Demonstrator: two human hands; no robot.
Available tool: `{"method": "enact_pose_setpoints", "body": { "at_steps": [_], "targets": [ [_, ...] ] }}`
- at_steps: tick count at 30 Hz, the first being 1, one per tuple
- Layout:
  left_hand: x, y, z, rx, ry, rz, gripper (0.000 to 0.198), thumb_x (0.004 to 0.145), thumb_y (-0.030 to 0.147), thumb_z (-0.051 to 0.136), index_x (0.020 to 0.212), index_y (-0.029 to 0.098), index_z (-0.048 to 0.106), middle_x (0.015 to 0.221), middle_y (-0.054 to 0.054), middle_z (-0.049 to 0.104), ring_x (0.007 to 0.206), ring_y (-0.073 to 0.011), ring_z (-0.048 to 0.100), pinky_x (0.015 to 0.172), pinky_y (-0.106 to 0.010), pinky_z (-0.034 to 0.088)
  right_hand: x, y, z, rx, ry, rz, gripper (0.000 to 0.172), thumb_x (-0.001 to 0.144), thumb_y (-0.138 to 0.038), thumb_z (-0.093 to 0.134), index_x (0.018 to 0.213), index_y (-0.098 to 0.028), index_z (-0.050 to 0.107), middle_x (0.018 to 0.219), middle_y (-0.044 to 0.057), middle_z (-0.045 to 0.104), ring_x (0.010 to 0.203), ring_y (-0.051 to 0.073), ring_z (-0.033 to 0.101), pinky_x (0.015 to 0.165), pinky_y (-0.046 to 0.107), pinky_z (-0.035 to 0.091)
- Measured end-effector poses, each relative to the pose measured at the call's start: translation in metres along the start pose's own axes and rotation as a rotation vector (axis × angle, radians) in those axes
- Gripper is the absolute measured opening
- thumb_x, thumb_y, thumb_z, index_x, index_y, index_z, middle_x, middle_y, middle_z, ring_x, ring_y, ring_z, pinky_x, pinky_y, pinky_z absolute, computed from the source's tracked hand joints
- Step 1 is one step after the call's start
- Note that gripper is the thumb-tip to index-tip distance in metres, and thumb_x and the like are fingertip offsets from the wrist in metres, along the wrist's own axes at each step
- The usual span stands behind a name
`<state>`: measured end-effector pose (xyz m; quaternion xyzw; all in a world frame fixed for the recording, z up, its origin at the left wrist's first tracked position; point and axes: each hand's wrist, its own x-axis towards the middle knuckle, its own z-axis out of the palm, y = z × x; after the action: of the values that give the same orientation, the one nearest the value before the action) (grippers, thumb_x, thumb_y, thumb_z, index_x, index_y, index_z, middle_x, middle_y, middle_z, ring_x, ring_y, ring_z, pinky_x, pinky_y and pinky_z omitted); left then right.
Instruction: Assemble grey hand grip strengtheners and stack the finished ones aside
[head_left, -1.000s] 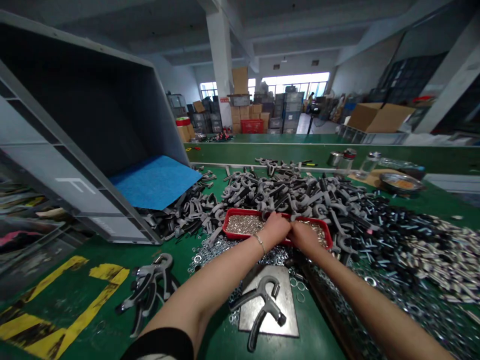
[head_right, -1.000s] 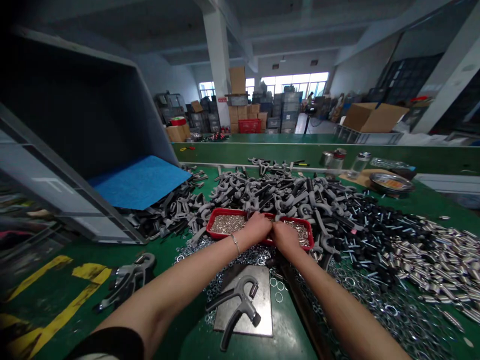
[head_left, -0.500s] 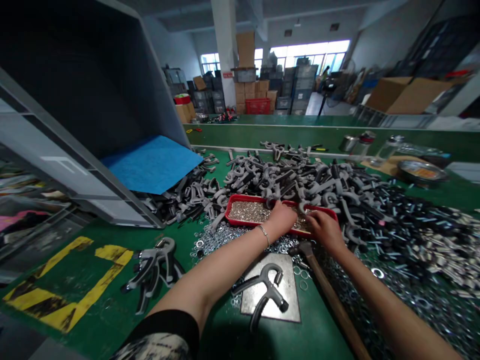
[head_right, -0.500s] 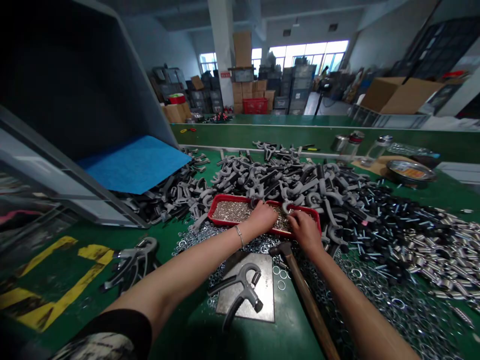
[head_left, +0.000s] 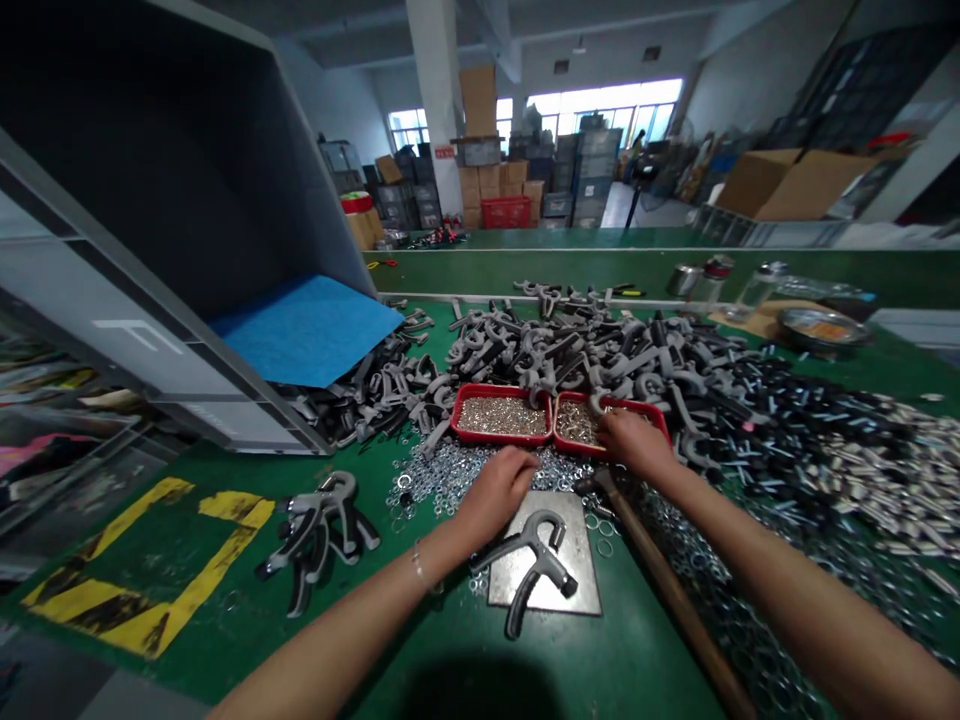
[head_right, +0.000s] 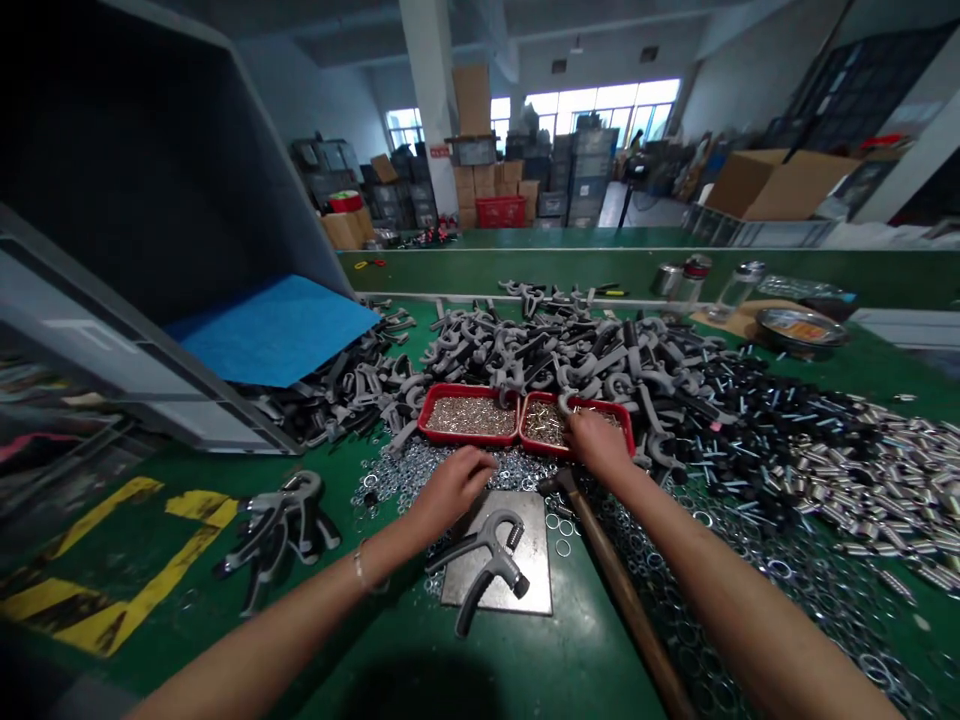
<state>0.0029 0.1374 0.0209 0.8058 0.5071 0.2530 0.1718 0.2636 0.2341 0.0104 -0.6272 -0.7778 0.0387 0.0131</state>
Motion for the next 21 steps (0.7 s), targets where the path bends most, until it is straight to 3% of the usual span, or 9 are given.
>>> {"method": "enact_pose_setpoints", "body": {
  "at_steps": [3,6,10,14,18,21],
  "targets": [
    [-0.05,-0.004,-0.009,-0.208,-0.067,-0.144,0.01,0.091,0.019,0.056,0.091,0.019,0.065,0.09,-0.002,0.067,0.088,-0.017,0.063,0.081,-0.027,0.048,0.001,-0.001,-0.001,0.013,-0.006,0.004,0.018,0.094,-0.031,0.059,0.098,-0.015,0.065,0.109,0.008,0.065,0.097,0.021,0.062,0.082,0.038,0.05],
    [-0.07,0.001,-0.006,-0.28,-0.101,-0.244,0.008,0.088,0.023,0.062,0.082,0.018,0.065,0.083,-0.001,0.066,0.079,-0.0168,0.062,0.073,-0.026,0.046,0.001,-0.003,-0.003,0.038,0.011,-0.017,0.013,0.092,-0.024,0.057,0.09,-0.015,0.066,0.105,0.01,0.066,0.095,0.022,0.062,0.077,0.033,0.047],
    [-0.064,0.008,0.011,-0.196,-0.076,-0.18,0.014,0.09,0.026,0.063,0.078,0.018,0.063,0.085,-0.002,0.064,0.085,-0.0184,0.059,0.077,-0.028,0.043,-0.003,-0.003,-0.002,0.086,0.08,-0.022,0.011,0.09,-0.021,0.056,0.084,-0.016,0.064,0.101,0.012,0.066,0.095,0.025,0.062,0.075,0.031,0.044],
    [-0.059,0.009,0.027,-0.105,-0.034,-0.158,0.015,0.09,0.025,0.063,0.078,0.017,0.059,0.086,-0.003,0.061,0.088,-0.0194,0.056,0.081,-0.031,0.043,-0.009,0.0,0.002,0.19,0.208,0.027,0.009,0.09,-0.023,0.053,0.09,-0.017,0.06,0.102,0.014,0.066,0.097,0.026,0.061,0.081,0.033,0.043],
    [-0.061,0.01,0.032,-0.107,0.006,-0.189,0.016,0.092,0.025,0.061,0.078,0.017,0.057,0.085,-0.002,0.059,0.088,-0.0193,0.055,0.079,-0.03,0.042,-0.011,0.006,-0.004,0.353,0.321,0.115,0.014,0.09,-0.025,0.047,0.099,-0.017,0.055,0.094,0.014,0.067,0.085,0.025,0.061,0.077,0.034,0.045],
    [-0.062,0.012,0.032,-0.086,0.028,-0.197,0.018,0.092,0.027,0.061,0.078,0.018,0.056,0.085,-0.002,0.06,0.088,-0.0193,0.055,0.078,-0.03,0.042,-0.019,0.005,-0.016,0.5,0.328,0.122,0.019,0.092,-0.029,0.042,0.101,-0.017,0.053,0.088,0.013,0.068,0.075,0.024,0.061,0.069,0.033,0.047]
  ]
}}
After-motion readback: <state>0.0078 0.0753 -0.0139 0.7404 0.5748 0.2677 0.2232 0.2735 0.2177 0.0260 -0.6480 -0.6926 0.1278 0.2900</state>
